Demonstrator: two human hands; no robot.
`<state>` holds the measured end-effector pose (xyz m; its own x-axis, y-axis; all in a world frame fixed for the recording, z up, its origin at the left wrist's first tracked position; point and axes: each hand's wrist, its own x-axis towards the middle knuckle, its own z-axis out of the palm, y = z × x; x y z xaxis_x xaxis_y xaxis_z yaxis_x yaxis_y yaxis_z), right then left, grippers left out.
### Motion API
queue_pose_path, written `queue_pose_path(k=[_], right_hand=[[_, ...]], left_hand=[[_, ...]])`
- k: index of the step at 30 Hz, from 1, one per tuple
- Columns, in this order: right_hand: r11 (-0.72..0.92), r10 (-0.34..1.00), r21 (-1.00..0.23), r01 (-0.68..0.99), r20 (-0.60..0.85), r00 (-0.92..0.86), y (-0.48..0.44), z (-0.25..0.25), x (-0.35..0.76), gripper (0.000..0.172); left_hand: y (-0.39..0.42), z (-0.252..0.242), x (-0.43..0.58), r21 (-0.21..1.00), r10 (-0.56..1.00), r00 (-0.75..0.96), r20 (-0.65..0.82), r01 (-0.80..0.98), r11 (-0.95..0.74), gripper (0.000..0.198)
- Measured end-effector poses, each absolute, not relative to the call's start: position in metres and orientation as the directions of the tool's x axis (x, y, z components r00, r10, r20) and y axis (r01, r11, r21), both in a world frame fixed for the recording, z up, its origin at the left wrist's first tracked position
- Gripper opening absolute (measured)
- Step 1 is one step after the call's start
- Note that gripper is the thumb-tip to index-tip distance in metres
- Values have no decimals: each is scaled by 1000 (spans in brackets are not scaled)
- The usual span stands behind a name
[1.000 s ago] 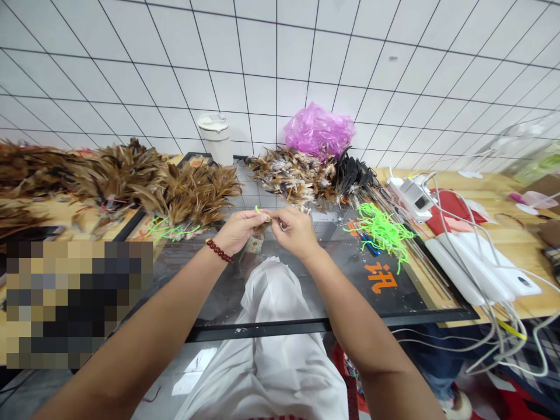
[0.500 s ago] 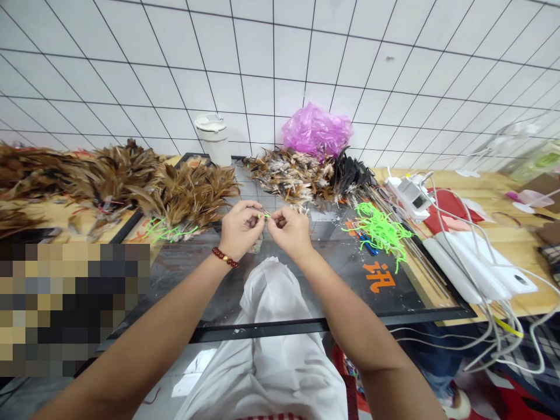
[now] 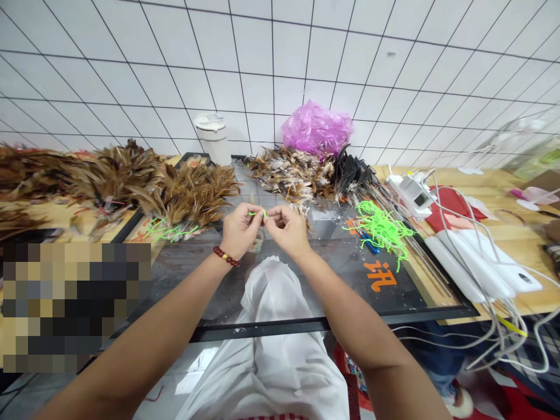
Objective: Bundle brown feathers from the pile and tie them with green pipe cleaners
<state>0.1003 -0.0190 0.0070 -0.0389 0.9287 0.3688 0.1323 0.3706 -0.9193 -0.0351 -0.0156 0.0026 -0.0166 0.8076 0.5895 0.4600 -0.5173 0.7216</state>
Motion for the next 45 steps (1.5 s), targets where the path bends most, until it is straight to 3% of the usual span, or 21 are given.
queue_pose_path(k=[4,11,15,20,26,32,39,45], right_hand=[[368,930,-912,183,357,-92,-13,6,108,25],[445,891,-840,311,451,-57,-11,6,111,16],[376,920,-906,194,390,38,-9,10,116,15],[380,916,-915,138,351,-194,-8,13,119,20],[335,902,-938,86,293,-316,-6,13,121,28],[288,933,-957,-22,286,-216,0,13,128,29],[264,917,-964,7,249,-310,-5,18,126,42],[376,906,-909,182,319,-279,-4,13,127,31]], left_hand=[[-15,1,-35,719,803,21,596,431,-545,7],[-15,0,-33,730,816,47,575,420,-539,6],[-16,1,-32,776,840,52,540,356,-521,6],[-16,2,-33,749,820,40,571,384,-540,5],[-14,0,-34,768,833,88,546,344,-540,3],[-14,0,-34,799,858,104,502,324,-507,4],[-16,3,-35,770,839,110,532,348,-534,5],[-17,4,-34,759,836,121,536,366,-539,5]])
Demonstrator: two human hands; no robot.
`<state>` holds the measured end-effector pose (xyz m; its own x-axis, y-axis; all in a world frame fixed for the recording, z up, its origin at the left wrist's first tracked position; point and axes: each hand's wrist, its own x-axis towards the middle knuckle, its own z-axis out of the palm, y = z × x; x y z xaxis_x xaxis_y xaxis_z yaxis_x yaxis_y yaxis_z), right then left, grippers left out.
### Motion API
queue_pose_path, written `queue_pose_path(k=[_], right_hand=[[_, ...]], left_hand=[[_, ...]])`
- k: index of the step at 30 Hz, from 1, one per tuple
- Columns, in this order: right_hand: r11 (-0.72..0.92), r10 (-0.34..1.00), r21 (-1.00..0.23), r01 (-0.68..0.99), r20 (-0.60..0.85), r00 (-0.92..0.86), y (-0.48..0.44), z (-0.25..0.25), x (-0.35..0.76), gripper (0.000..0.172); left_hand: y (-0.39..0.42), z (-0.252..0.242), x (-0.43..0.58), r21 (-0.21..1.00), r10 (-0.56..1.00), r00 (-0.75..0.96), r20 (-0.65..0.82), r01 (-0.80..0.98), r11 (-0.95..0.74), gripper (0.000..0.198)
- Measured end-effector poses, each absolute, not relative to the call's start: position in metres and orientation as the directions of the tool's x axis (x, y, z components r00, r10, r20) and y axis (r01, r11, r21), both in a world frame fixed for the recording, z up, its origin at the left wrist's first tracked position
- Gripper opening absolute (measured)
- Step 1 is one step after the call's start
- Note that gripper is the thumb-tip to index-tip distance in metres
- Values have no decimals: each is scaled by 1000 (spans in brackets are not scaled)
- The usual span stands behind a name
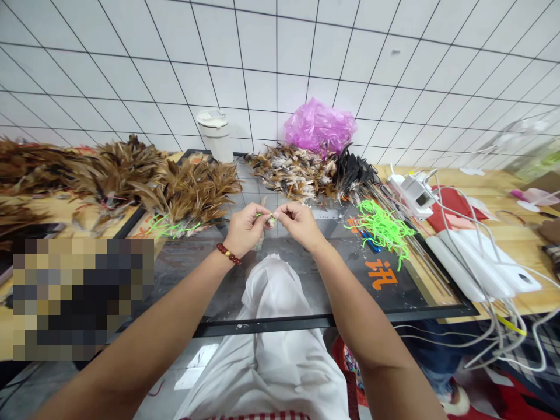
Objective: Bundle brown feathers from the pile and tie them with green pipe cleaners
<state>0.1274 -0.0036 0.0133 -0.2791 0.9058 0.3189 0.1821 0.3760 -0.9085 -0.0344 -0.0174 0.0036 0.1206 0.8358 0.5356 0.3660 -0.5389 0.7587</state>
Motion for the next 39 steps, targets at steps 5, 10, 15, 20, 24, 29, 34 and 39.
queue_pose_path(k=[5,10,15,20,24,29,34,39], right_hand=[[431,889,-868,247,361,-281,-3,11,129,27],[469,877,-834,290,402,-264,-6,15,129,24],[505,863,-782,366,445,-241,-9,19,131,22],[484,875,-787,383,430,-223,-9,19,132,23],[444,896,-836,321,410,-173,-5,15,132,22],[358,930,-931,71,348,-119,2,13,131,28],[362,916,-932,2,355,-186,-2,21,131,35],[390,896,-921,-13,383,-225,-4,20,131,37]], left_hand=[[-19,4,-35,763,831,119,544,342,-549,8],[-18,2,-35,797,845,104,525,290,-530,15],[-18,0,-34,817,857,90,507,269,-511,18],[-19,2,-34,781,833,117,540,300,-548,14],[-19,4,-35,770,821,131,556,292,-568,12],[-19,4,-35,762,817,124,563,304,-572,11],[-19,4,-35,747,810,127,573,325,-580,9],[-18,4,-35,744,810,129,572,334,-579,8]])
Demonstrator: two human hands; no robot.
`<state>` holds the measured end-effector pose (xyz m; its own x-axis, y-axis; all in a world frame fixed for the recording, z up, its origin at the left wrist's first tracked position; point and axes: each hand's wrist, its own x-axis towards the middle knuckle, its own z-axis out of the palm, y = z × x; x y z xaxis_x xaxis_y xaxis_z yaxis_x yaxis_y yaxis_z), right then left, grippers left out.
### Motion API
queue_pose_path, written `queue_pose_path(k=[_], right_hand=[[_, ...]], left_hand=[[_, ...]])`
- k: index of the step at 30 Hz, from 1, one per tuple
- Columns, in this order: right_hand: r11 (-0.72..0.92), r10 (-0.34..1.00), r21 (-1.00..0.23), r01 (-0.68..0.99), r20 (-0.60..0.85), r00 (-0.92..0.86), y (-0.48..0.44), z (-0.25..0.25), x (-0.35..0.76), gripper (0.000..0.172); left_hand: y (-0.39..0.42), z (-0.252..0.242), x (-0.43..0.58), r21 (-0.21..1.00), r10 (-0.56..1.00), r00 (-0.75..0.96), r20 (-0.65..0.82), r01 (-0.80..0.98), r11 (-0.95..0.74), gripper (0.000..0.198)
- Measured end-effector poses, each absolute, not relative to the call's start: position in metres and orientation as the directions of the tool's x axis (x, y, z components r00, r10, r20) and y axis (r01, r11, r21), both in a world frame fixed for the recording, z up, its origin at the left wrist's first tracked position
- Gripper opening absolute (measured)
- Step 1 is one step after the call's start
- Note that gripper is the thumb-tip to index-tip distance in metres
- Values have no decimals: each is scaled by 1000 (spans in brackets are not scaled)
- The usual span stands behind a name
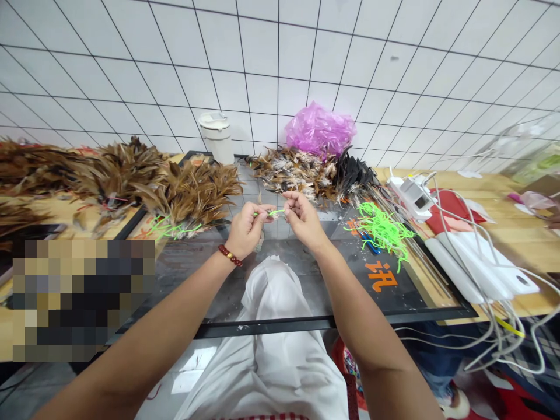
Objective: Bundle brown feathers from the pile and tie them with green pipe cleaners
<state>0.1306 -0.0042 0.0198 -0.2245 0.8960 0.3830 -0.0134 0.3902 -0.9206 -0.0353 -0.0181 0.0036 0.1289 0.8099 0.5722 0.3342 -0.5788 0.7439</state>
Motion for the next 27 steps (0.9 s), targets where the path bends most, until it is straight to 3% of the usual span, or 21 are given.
queue_pose_path(k=[10,16,27], right_hand=[[454,889,-867,206,456,-40,8,7,136,32],[429,884,-868,250,460,83,14,3,141,33],[326,916,-893,311,380,127,24,-6,146,34]], left_hand=[[-22,4,-34,684,765,236,599,344,-643,9],[-26,4,-31,676,746,302,594,315,-666,9],[-29,-2,-25,699,735,307,605,237,-675,8]])
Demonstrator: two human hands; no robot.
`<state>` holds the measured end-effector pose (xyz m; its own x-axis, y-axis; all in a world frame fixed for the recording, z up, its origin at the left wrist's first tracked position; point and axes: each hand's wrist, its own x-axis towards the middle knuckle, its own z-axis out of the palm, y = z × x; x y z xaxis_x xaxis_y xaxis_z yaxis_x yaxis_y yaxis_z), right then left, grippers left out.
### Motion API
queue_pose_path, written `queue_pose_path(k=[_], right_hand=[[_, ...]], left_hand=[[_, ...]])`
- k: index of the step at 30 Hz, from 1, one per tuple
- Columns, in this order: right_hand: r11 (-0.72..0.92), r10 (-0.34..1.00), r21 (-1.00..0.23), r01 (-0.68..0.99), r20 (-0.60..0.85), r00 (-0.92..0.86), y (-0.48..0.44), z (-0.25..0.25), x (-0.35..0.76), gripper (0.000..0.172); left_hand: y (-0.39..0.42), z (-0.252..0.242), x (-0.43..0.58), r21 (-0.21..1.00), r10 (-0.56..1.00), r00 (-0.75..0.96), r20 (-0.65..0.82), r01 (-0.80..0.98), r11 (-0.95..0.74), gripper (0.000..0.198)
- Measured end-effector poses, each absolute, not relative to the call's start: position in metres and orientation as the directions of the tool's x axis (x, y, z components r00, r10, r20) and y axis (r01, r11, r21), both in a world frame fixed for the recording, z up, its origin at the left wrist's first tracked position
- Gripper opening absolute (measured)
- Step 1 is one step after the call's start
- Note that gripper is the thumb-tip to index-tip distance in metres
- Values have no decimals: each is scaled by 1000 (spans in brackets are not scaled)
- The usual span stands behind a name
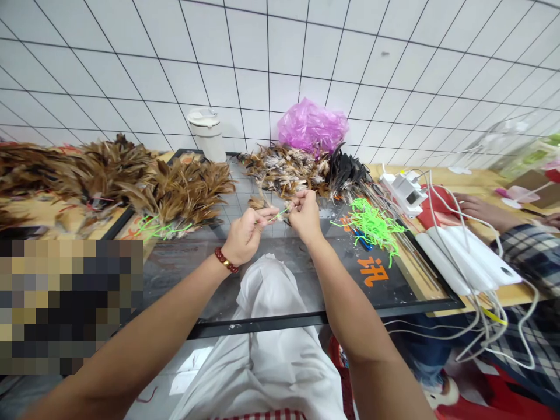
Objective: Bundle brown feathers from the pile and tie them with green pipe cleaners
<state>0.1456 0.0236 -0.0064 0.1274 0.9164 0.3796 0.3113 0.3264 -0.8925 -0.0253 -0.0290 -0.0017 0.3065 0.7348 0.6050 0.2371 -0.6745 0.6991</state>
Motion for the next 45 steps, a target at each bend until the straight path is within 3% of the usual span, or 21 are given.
queue_pose_path(k=[6,12,21,30,34,38,42,45], right_hand=[[352,918,-768,535,393,-40,14,-12,138,35],[398,906,-548,736,359,-224,0,-16,127,52],[442,878,-562,699,431,-209,8,-25,130,46],[484,851,-537,691,472,-230,7,-25,130,44],[492,848,-538,684,474,-237,7,-25,131,43],[493,846,-541,681,479,-233,8,-27,132,42],[503,837,-515,694,492,-241,9,-29,132,40],[506,833,-502,702,494,-247,10,-29,132,39]], left_hand=[[-30,-3,-22,801,826,193,530,206,-562,10],[-23,-6,-16,868,892,41,450,214,-447,35],[-16,1,-28,793,868,-48,495,435,-427,16],[-8,56,-141,759,667,-410,621,525,-384,24],[-22,69,-190,803,639,-559,528,575,-160,27],[-39,68,-214,725,734,-567,374,672,149,23],[-39,53,-229,629,819,-508,265,735,253,22],[-33,40,-242,614,922,-365,127,759,216,22]])
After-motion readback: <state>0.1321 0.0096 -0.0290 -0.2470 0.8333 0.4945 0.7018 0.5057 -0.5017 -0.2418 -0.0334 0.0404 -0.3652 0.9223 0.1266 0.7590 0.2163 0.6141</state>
